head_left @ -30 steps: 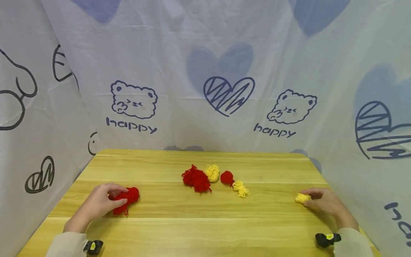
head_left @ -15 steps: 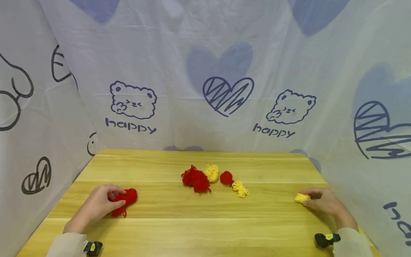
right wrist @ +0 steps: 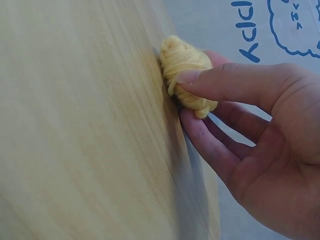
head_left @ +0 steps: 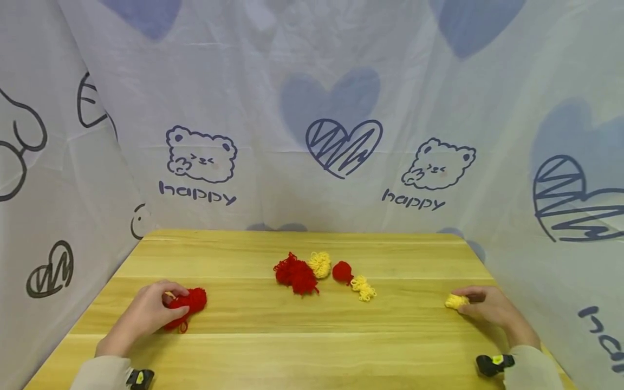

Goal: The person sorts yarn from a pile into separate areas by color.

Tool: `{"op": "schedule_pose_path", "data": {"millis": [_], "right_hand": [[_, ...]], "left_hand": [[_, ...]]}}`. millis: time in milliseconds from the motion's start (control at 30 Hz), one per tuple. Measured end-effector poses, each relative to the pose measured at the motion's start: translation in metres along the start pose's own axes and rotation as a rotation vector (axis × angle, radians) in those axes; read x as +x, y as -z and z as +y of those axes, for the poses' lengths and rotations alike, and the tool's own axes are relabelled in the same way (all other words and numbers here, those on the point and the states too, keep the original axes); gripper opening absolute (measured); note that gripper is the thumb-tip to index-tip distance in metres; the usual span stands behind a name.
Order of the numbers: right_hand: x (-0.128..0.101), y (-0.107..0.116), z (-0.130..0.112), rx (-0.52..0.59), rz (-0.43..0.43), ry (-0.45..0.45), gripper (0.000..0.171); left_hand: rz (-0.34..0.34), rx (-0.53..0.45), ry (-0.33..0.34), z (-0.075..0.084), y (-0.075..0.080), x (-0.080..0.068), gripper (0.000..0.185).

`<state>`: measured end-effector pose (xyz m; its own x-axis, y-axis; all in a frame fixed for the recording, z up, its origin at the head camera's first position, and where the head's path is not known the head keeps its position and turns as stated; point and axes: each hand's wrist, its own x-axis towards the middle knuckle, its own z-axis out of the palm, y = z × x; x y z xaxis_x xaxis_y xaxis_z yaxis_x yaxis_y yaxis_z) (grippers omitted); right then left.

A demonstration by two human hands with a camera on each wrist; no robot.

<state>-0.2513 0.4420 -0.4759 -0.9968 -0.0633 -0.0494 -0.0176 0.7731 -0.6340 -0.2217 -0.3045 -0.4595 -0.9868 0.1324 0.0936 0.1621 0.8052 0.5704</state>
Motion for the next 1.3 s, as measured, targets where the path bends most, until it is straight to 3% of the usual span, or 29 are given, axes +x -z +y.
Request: {"op": "schedule_pose_path", "data": {"millis": [400, 633, 867, 1300], "right_hand": [[0.004, 0.001, -0.001, -0.026, -0.011, -0.038, 0.046], [0.004, 0.001, -0.002, -0.011, -0.009, -0.043, 0.044], [0.004, -0.001, -0.003, -0.007, -0.001, -0.027, 0.044], [0.001, 0.001, -0.002, 0.002, -0.014, -0.065, 0.047]], "left_hand": [[0.069, 0.041, 0.011, 0.007, 0.005, 0.003, 0.038], [0.118, -0.027, -0.084, 0.031, -0.002, 0.012, 0.03], [0.052, -0.108, -0.195, 0.061, -0.023, 0.028, 0.021], [-0.006, -0.091, -0.325, 0.104, -0.054, 0.052, 0.02]]}}
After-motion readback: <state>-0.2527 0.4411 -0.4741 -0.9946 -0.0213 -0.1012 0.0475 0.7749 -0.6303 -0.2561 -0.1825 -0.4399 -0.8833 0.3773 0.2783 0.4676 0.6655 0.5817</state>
